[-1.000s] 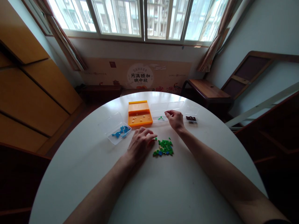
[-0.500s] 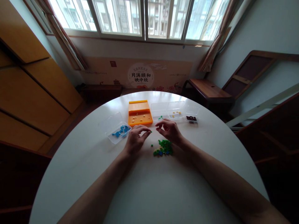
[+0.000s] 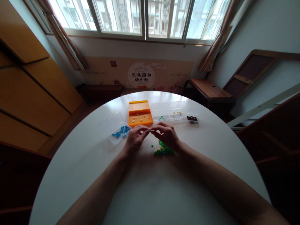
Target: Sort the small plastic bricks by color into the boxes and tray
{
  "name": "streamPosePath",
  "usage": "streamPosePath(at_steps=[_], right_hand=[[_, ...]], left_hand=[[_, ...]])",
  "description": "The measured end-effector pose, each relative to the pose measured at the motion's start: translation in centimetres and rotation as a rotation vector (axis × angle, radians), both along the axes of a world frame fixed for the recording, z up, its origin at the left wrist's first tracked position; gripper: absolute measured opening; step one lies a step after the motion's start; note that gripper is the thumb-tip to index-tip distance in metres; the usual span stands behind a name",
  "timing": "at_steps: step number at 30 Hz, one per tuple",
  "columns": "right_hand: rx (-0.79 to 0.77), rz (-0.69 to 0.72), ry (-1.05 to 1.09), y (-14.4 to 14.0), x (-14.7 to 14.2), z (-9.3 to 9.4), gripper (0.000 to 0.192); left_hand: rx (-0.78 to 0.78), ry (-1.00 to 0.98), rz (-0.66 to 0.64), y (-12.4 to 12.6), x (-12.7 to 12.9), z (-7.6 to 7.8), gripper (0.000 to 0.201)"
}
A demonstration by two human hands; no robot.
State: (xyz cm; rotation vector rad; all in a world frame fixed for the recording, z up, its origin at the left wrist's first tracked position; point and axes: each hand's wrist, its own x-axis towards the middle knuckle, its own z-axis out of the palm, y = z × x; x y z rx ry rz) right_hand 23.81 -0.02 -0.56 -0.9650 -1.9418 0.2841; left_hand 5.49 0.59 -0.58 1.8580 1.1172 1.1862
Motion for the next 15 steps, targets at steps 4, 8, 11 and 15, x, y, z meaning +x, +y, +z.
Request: streamPosePath(at_steps=[4,8,11,15], right_hand=[[0.024,0.008,0.008,0.0,0.0,-0.1,0.015],[0.027,-0.042,0.022,0.7,0.4,0.1,0.011],[0.002,-0.177,0.081,2.0,1.5,0.2,0.010],[-0.012,-0.361,0.189,4.0,3.5,0.2,0.011]], left_hand=[[0.000,-0.010,0.006,0.0,0.1,-0.1,0.026],[-0.024,-0.015,0.041,-0.1,0.1,0.1,0.027],[-0.018,-0.011,0.055,-0.2,0.1,0.0,0.026],[0.000,0.001,0.054,-0.1,0.1,-0.2,0.025]])
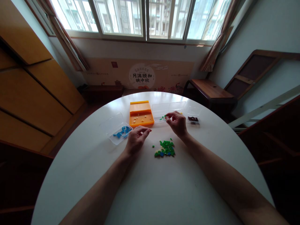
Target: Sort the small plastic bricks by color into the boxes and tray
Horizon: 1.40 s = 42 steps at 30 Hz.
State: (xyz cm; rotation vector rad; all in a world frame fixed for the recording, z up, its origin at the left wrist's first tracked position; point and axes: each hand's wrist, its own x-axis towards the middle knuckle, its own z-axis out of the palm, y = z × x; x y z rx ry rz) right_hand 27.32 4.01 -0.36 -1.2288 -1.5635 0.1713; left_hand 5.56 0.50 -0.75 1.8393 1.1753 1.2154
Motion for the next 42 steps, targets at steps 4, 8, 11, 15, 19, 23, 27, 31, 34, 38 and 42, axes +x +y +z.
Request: streamPosePath(at_steps=[4,8,11,15,19,23,27,31,34,38,42], right_hand=[[-0.034,-0.112,-0.002,1.5,1.3,-0.5,0.015],[-0.083,-0.142,-0.051,1.9,1.7,-1.0,0.020],[-0.078,-0.128,-0.037,1.5,1.9,-1.0,0.020],[-0.053,-0.097,-0.036,0.7,2.2,-0.9,0.018],[-0.054,-0.082,-0.052,0.1,2.1,-0.9,0.016],[-0.053,-0.016,-0.059,-0.5,1.4,-0.8,0.015],[-0.072,0.082,-0.039,-1.4,0.2,-0.4,0.014],[-0.159,0.294,0.003,-2.3,-1.0,-0.1,0.012],[-0.271,0.467,0.012,-2.7,-1.7,0.1,0.014],[-0.373,0.565,0.034,-3.1,-2.2,0.2,0.018],[-0.390,0.617,0.065,-3.4,-2.4,0.3,0.018]], left_hand=[[0.011,0.021,-0.010,-0.1,0.0,0.1,0.025],[0.023,0.047,-0.016,-0.3,0.2,0.3,0.024],[0.040,0.075,-0.027,-0.3,0.0,0.5,0.020],[0.113,0.243,-0.210,-0.6,-0.6,1.4,0.011],[0.197,0.472,-0.308,-1.4,-0.8,2.4,0.006],[0.197,0.544,-0.290,-2.1,-0.5,2.8,0.011],[0.234,0.553,-0.320,-1.6,-0.6,2.2,0.013],[0.326,0.508,-0.237,-0.9,-0.8,1.2,0.011],[0.463,0.469,-0.088,-0.8,-0.8,0.8,0.012],[0.613,0.544,0.039,-1.2,-0.8,0.9,0.013],[0.698,0.581,0.066,-1.5,-0.6,1.1,0.013]])
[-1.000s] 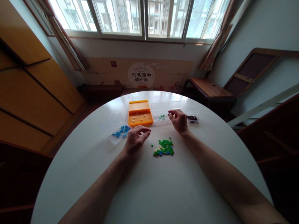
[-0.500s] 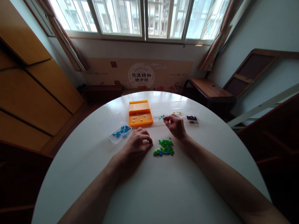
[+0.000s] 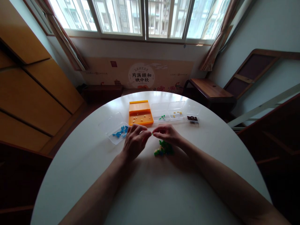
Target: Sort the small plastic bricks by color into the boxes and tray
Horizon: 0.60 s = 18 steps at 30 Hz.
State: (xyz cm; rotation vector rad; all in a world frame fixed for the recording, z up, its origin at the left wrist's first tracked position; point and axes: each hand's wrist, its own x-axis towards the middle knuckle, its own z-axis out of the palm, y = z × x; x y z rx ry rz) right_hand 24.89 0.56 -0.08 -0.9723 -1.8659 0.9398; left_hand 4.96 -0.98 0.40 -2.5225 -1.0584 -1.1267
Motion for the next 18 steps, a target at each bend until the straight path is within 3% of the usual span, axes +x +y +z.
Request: streamPosePath(at_steps=[6,9,18], right_hand=[[0.065,-0.003,-0.019,0.0,-0.1,-0.2,0.016],[0.158,-0.069,-0.067,0.5,0.1,-0.3,0.013],[0.228,-0.703,-0.113,3.9,2.5,-1.1,0.020]], left_hand=[[0.032,-0.036,-0.027,0.2,0.2,0.0,0.010],[0.025,-0.107,-0.049,0.3,0.2,0.1,0.008],[-0.067,-0.078,-0.082,0.3,0.4,-0.6,0.009]])
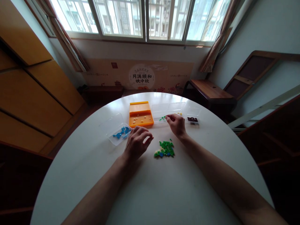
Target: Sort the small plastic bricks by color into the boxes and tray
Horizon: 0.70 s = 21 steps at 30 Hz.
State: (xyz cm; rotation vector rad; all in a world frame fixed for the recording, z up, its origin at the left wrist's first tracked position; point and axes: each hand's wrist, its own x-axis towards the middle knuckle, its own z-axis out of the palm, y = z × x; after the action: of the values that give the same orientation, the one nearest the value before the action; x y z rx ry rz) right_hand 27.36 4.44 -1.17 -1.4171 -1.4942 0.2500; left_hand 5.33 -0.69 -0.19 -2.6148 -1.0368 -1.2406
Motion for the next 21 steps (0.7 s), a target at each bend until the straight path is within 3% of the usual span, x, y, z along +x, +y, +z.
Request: streamPosePath(at_steps=[5,11,21], right_hand=[[0.022,-0.065,-0.083,0.6,0.3,-0.3,0.023],[0.030,-0.012,-0.093,-0.4,0.7,-0.2,0.022],[0.018,0.024,-0.082,-1.2,0.8,-0.4,0.021]], left_hand=[[-0.014,0.057,-0.031,0.0,0.2,-0.2,0.009],[-0.111,0.246,-0.108,-0.4,0.4,-0.1,0.016],[-0.234,0.357,-0.184,-1.3,1.6,0.6,0.020]])
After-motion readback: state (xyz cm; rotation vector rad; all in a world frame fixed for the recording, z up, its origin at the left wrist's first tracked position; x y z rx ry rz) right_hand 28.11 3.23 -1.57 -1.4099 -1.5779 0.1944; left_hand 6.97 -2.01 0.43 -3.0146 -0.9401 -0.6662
